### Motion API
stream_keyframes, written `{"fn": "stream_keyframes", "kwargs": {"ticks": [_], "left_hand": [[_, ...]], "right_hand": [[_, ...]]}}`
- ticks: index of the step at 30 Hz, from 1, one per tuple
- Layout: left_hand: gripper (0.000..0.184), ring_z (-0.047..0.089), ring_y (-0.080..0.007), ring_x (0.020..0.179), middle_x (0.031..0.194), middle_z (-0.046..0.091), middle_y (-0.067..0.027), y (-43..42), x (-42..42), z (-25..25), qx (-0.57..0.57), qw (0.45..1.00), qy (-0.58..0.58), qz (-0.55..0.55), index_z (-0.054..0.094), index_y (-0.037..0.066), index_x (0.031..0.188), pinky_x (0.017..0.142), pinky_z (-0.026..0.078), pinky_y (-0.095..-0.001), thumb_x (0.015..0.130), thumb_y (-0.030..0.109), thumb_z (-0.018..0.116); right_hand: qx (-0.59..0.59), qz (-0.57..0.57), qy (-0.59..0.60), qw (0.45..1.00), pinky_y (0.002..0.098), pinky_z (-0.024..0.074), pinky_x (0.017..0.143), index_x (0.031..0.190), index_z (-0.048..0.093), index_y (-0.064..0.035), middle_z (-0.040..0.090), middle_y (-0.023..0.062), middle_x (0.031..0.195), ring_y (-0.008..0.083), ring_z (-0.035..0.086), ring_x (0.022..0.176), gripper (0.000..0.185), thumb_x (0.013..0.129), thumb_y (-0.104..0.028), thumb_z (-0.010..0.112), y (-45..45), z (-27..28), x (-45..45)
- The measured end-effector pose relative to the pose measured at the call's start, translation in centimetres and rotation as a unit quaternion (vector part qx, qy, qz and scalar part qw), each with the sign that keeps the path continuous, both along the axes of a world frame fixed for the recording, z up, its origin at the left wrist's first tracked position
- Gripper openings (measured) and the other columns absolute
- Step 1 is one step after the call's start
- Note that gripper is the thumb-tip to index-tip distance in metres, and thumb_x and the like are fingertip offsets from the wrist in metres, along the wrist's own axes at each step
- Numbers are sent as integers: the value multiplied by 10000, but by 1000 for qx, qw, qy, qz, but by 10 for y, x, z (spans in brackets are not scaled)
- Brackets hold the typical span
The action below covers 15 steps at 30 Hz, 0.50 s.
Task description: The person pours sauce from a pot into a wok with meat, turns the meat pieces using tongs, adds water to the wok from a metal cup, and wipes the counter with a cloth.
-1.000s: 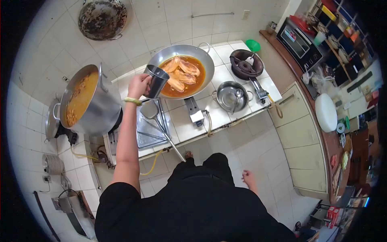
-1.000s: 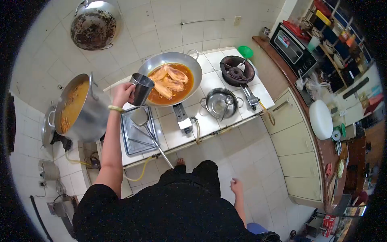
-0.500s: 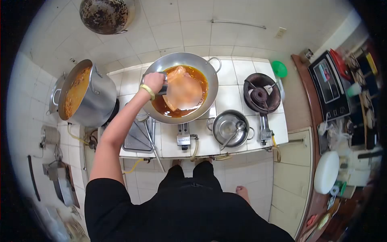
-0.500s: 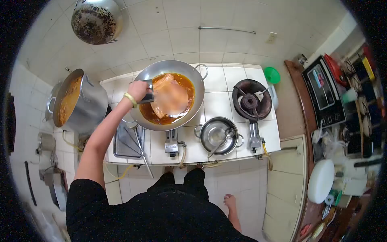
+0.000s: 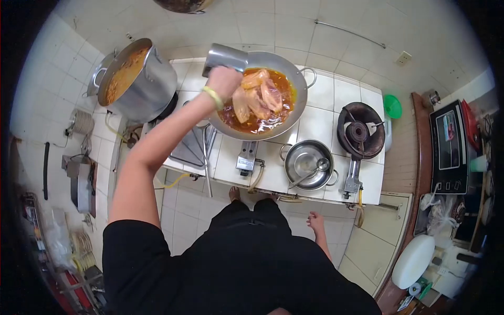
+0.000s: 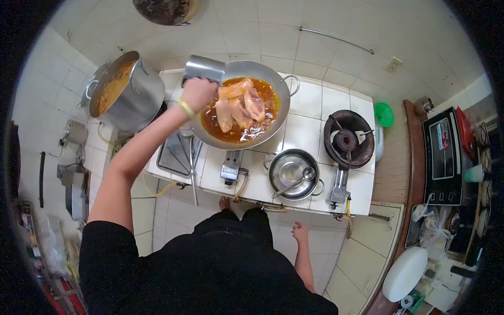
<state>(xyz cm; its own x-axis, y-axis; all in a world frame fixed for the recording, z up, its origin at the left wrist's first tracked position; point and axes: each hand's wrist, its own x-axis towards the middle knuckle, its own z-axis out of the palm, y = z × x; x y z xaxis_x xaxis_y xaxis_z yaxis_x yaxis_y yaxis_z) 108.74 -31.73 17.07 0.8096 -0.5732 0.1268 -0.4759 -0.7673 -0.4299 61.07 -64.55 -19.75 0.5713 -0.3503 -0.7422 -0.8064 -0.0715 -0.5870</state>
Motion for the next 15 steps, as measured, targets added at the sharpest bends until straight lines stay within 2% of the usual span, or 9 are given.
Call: {"fn": "stream_keyframes", "kwargs": {"ticks": [1, 4, 6, 7, 9, 10, 12, 14, 15], "left_hand": [[152, 629, -290, 690, 692, 632, -99, 27, -9, 21, -146, 988, 38, -21, 633, 118, 782, 588, 483, -410, 802, 198, 506], [232, 612, -293, 654, 714, 614, -172, 115, -53, 60, -365, 923, 49, 114, 652, 70, 827, 573, 462, -368, 826, 282, 557], [331, 549, -120, 494, 562, 550, -46, 202, -83, 39, -573, 775, 199, 176, 562, 27, 664, 475, 425, -255, 892, 262, 514], [377, 547, -85, 512, 558, 525, -2, 226, -109, 31, -644, 707, 210, 203, 534, 43, 633, 457, 417, -221, 909, 298, 508], [435, 547, -111, 505, 580, 509, -32, 296, -146, -24, -736, 572, 219, 287, 536, 24, 645, 434, 477, -238, 867, 397, 561], [484, 537, -119, 488, 592, 493, -31, 313, -162, -50, -736, 557, 190, 333, 552, 10, 643, 446, 508, -248, 837, 453, 584], [514, 511, -117, 430, 549, 485, -22, 320, -183, -84, -682, 606, 120, 391, 627, -29, 687, 427, 499, -248, 810, 469, 604], [492, 553, -141, 424, 504, 529, -69, 368, -187, -175, -612, 688, 85, 381, 613, -62, 619, 406, 491, -261, 841, 376, 583], [474, 558, -146, 430, 519, 532, -72, 373, -189, -195, -646, 658, 83, 378, 606, -68, 631, 411, 493, -257, 851, 350, 576]], "right_hand": [[10, -9, -2, 1000, 298, 495, 478, 1140, 544, -14, 629, 119, 813, 185, 628, 613, 327, 848, -161, 541, 4, -1, -1], [32, -14, 39, 999, 305, 514, 557, 1117, 557, 14, 626, 112, 837, 194, 643, 709, 320, 844, -150, 526, 19, 11, -12], [43, -4, 47, 998, 307, 498, 490, 1118, 550, -7, 611, 95, 802, 184, 624, 639, 302, 847, -137, 522, 26, 1, -30], [45, -1, 49, 998, 308, 490, 456, 1119, 546, -18, 604, 87, 785, 179, 615, 603, 294, 848, -131, 520, 27, -6, -44], [41, -14, 55, 998, 336, 503, 512, 1024, 594, 5, 604, 94, 742, 193, 612, 619, 238, 827, -109, 527, 38, 5, -62], [-6, 48, 55, 997, 347, 505, 543, 981, 611, 4, 611, 107, 732, 211, 617, 634, 216, 816, -115, 536, 36, -16, -85], [-102, 171, 54, 979, 370, 508, 606, 894, 644, 3, 626, 133, 713, 245, 629, 664, 186, 795, -125, 552, 26, -71, -123], [-170, 213, 47, 961, 387, 502, 665, 839, 658, -8, 637, 167, 735, 298, 629, 710, 188, 771, -156, 564, 45, -51, -104], [-204, 233, 43, 950, 396, 499, 694, 811, 665, -14, 643, 184, 746, 324, 630, 733, 192, 759, -171, 570, 63, -29, -85]]}}
